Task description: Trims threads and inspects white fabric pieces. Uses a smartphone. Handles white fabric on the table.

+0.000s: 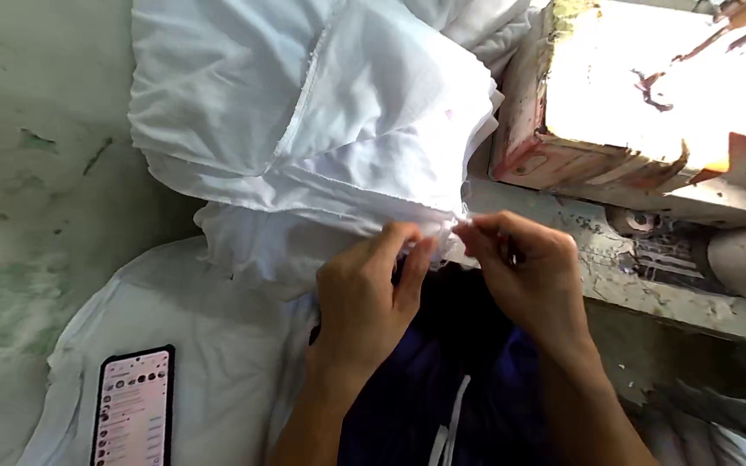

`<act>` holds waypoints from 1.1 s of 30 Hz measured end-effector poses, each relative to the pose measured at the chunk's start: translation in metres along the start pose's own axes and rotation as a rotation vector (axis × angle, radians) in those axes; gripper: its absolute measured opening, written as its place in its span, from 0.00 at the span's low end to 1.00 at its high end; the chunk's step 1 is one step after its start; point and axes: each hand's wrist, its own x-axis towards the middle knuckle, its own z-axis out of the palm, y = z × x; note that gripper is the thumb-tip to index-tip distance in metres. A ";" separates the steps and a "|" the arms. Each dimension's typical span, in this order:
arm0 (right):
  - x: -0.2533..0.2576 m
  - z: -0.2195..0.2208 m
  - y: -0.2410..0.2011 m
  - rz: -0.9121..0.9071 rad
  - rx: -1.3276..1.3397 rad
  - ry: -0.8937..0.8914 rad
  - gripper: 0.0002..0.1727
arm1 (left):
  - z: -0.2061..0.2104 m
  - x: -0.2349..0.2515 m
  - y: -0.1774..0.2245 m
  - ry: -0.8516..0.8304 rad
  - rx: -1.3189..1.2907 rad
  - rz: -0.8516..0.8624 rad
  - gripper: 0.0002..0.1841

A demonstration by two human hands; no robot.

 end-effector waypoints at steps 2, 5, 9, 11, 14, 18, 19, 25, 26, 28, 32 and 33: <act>-0.019 -0.011 -0.010 -0.037 0.064 -0.077 0.11 | 0.002 -0.014 0.005 -0.012 -0.204 -0.060 0.18; -0.043 -0.010 -0.027 -0.104 0.082 -0.129 0.12 | 0.005 -0.036 0.013 0.007 -0.624 -0.200 0.16; -0.060 0.003 -0.036 -0.190 -0.001 -0.079 0.10 | 0.014 -0.049 0.022 0.051 -0.814 -0.334 0.14; -0.062 0.008 -0.036 -0.242 -0.079 -0.046 0.10 | 0.014 -0.045 0.027 0.092 -0.742 -0.299 0.09; -0.064 0.010 -0.034 -0.316 -0.202 0.015 0.11 | 0.007 -0.038 0.029 0.001 -0.592 -0.229 0.07; -0.068 0.009 -0.031 -0.399 -0.369 0.017 0.12 | 0.009 -0.023 0.035 -0.175 -0.639 -0.346 0.11; -0.068 0.008 -0.031 -0.419 -0.394 -0.007 0.12 | 0.008 -0.020 0.036 -0.157 -0.674 -0.388 0.10; -0.061 0.006 -0.023 -0.524 -0.536 -0.142 0.13 | 0.003 -0.010 0.037 -0.148 -0.948 -0.482 0.12; -0.061 0.006 -0.022 -0.530 -0.543 -0.155 0.13 | 0.004 -0.010 0.036 -0.135 -0.980 -0.501 0.12; -0.060 0.004 -0.021 -0.535 -0.547 -0.184 0.13 | 0.007 -0.010 0.036 -0.093 -0.952 -0.481 0.12; -0.059 0.001 -0.017 -0.367 -0.448 -0.198 0.14 | 0.007 -0.021 0.035 -0.009 -0.750 -0.336 0.12; -0.058 -0.002 -0.016 -0.289 -0.394 -0.206 0.17 | 0.005 -0.025 0.034 0.000 -0.701 -0.319 0.12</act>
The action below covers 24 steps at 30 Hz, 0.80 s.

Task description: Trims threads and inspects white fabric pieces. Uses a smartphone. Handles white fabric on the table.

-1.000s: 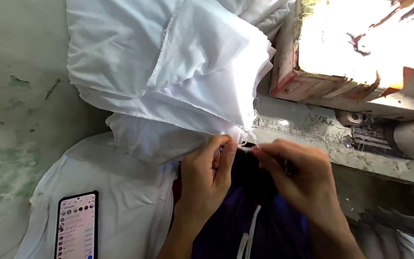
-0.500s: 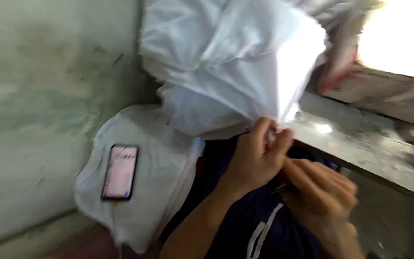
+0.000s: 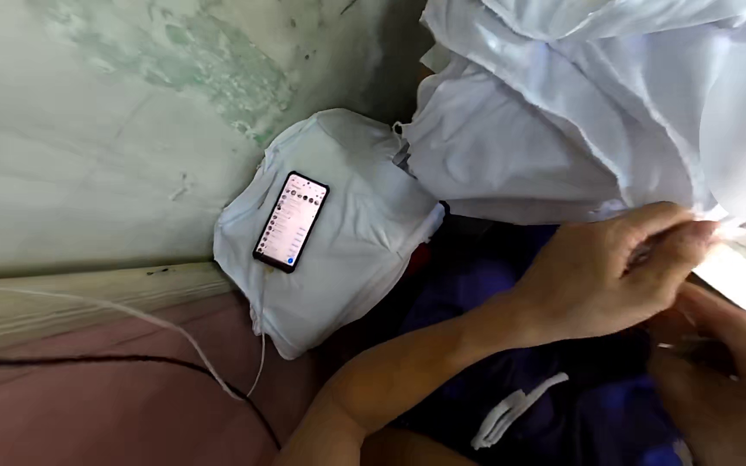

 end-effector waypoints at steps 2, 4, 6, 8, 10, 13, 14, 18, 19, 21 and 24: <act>0.002 -0.005 0.005 0.125 0.144 -0.023 0.25 | -0.004 -0.011 -0.002 0.012 0.086 0.035 0.12; 0.007 -0.011 0.007 0.185 0.161 0.029 0.24 | -0.004 -0.019 -0.007 0.009 0.129 0.087 0.14; 0.014 -0.010 0.007 0.172 0.097 0.108 0.17 | -0.003 -0.025 -0.013 0.013 0.141 0.120 0.17; 0.020 -0.007 0.006 0.127 0.048 0.153 0.13 | -0.005 -0.029 -0.015 0.017 0.156 0.135 0.18; 0.024 -0.005 0.004 0.083 0.027 0.167 0.11 | -0.005 -0.032 -0.013 0.014 0.163 0.149 0.18; 0.032 -0.002 0.002 0.043 0.020 0.187 0.11 | -0.004 -0.032 -0.009 0.002 0.162 0.161 0.18; 0.035 -0.001 0.001 0.034 0.018 0.187 0.11 | -0.004 -0.032 -0.008 0.000 0.158 0.166 0.18; 0.042 0.001 0.000 -0.011 0.072 0.184 0.10 | -0.005 -0.032 -0.007 -0.017 0.146 0.173 0.18; 0.041 0.000 0.001 -0.019 0.109 0.189 0.09 | -0.006 -0.034 -0.007 -0.026 0.141 0.177 0.18; 0.035 0.000 0.004 -0.019 0.154 0.192 0.10 | -0.008 -0.038 -0.006 -0.044 0.131 0.186 0.18; 0.024 0.004 0.009 -0.011 0.116 0.145 0.11 | -0.011 -0.046 -0.004 -0.054 0.134 0.197 0.18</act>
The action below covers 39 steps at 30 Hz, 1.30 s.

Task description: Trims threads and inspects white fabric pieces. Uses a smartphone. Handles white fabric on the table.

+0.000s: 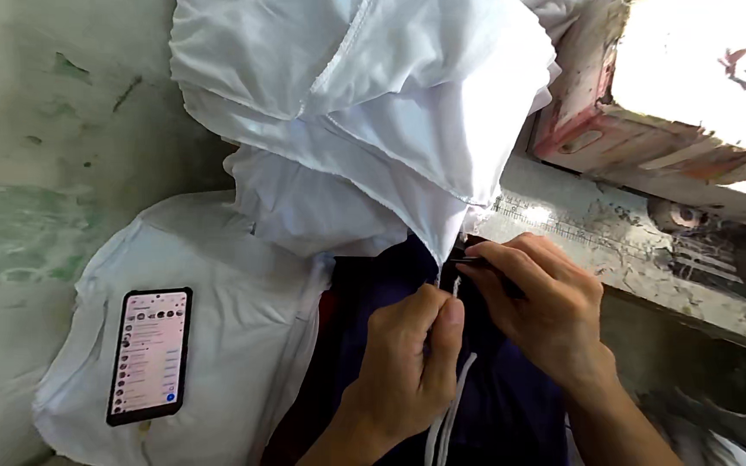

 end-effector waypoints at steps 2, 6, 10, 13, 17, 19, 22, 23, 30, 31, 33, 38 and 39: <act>-0.002 0.004 -0.001 -0.005 -0.020 -0.023 0.11 | 0.000 -0.002 0.001 0.001 0.012 0.006 0.18; 0.002 0.011 -0.008 -0.064 0.020 -0.025 0.11 | 0.000 -0.001 0.002 -0.024 0.013 0.006 0.18; -0.009 0.008 -0.001 -0.069 0.111 -0.019 0.12 | -0.007 -0.010 -0.005 -0.022 -0.008 -0.040 0.18; -0.010 0.006 0.014 0.022 0.040 0.116 0.17 | -0.018 -0.009 -0.019 0.047 -0.063 -0.142 0.18; 0.010 0.013 0.022 0.151 -0.020 0.075 0.19 | -0.016 0.024 -0.021 0.085 -0.429 -0.524 0.19; 0.010 0.015 0.019 0.168 0.100 0.055 0.09 | -0.016 0.049 -0.015 0.024 -0.428 -0.574 0.21; -0.002 0.008 0.010 0.148 0.336 0.055 0.12 | -0.037 0.085 -0.002 -0.029 -0.316 -0.342 0.20; -0.007 0.006 0.007 0.141 0.376 0.059 0.13 | -0.046 0.096 0.006 0.010 -0.358 -0.228 0.18; -0.026 0.012 -0.016 0.141 0.458 0.137 0.11 | -0.038 0.067 0.000 0.043 -0.001 -0.109 0.16; -0.027 0.015 -0.019 0.139 0.456 0.134 0.11 | -0.027 0.057 -0.007 -0.021 -0.010 -0.181 0.16; -0.032 0.023 -0.026 0.118 0.428 0.109 0.10 | -0.010 0.046 -0.012 -0.067 -0.135 -0.266 0.13; -0.040 0.014 -0.021 0.184 0.094 0.094 0.13 | 0.001 0.022 -0.006 -0.011 -0.078 -0.179 0.14; -0.038 0.011 -0.016 0.205 0.045 0.091 0.16 | -0.002 0.016 -0.006 -0.012 -0.023 -0.128 0.14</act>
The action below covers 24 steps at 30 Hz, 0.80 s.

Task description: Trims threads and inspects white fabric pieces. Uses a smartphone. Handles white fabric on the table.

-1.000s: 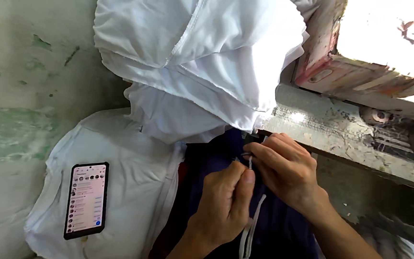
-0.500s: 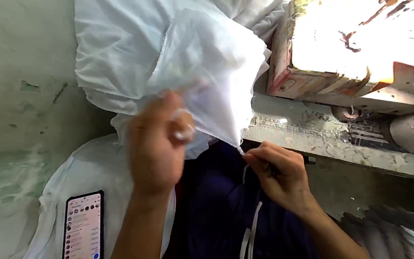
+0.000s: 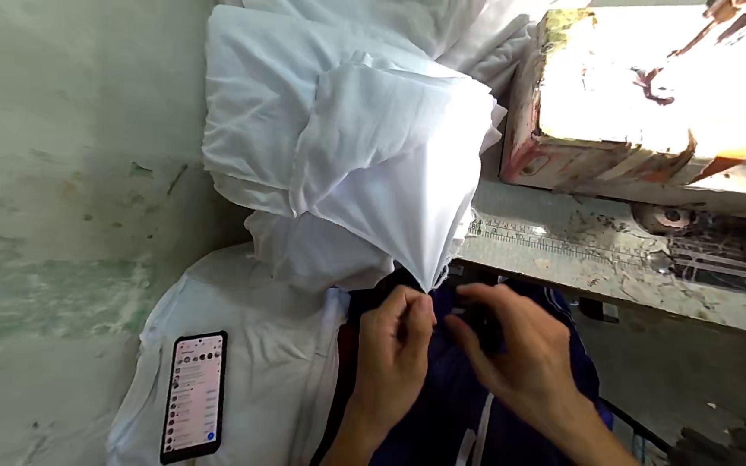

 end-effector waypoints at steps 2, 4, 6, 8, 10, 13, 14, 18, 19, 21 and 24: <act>0.006 -0.001 0.008 -0.014 -0.065 0.012 0.15 | -0.001 -0.011 0.000 -0.001 0.066 0.068 0.15; 0.014 0.002 0.010 -0.080 -0.101 0.029 0.13 | 0.002 -0.016 -0.001 0.008 0.080 0.099 0.16; 0.020 0.007 0.005 -0.122 -0.080 0.031 0.13 | 0.005 -0.017 -0.001 0.017 0.085 0.108 0.16; 0.023 0.013 0.001 -0.143 -0.031 0.031 0.14 | 0.006 -0.017 -0.001 0.009 0.099 0.117 0.16; 0.023 0.016 0.000 -0.150 0.013 0.016 0.15 | 0.004 -0.018 -0.001 -0.021 0.107 0.134 0.17; 0.018 0.013 0.005 -0.128 0.026 -0.025 0.17 | -0.001 -0.025 -0.007 -0.025 0.095 0.146 0.20; 0.015 0.012 0.008 -0.110 0.024 -0.026 0.17 | -0.003 -0.029 -0.012 -0.010 0.046 0.115 0.21; 0.013 0.015 0.017 -0.031 0.022 0.096 0.20 | -0.008 -0.035 -0.026 0.100 -0.276 -0.121 0.19; 0.019 0.019 0.018 -0.034 0.009 0.135 0.22 | -0.009 -0.034 -0.028 0.107 -0.316 -0.153 0.17; 0.038 0.024 0.015 -0.058 0.012 0.148 0.20 | -0.007 -0.030 -0.029 0.093 -0.338 -0.176 0.13; 0.082 0.010 -0.001 -0.079 0.121 0.136 0.09 | -0.002 -0.021 -0.028 0.061 -0.331 -0.159 0.13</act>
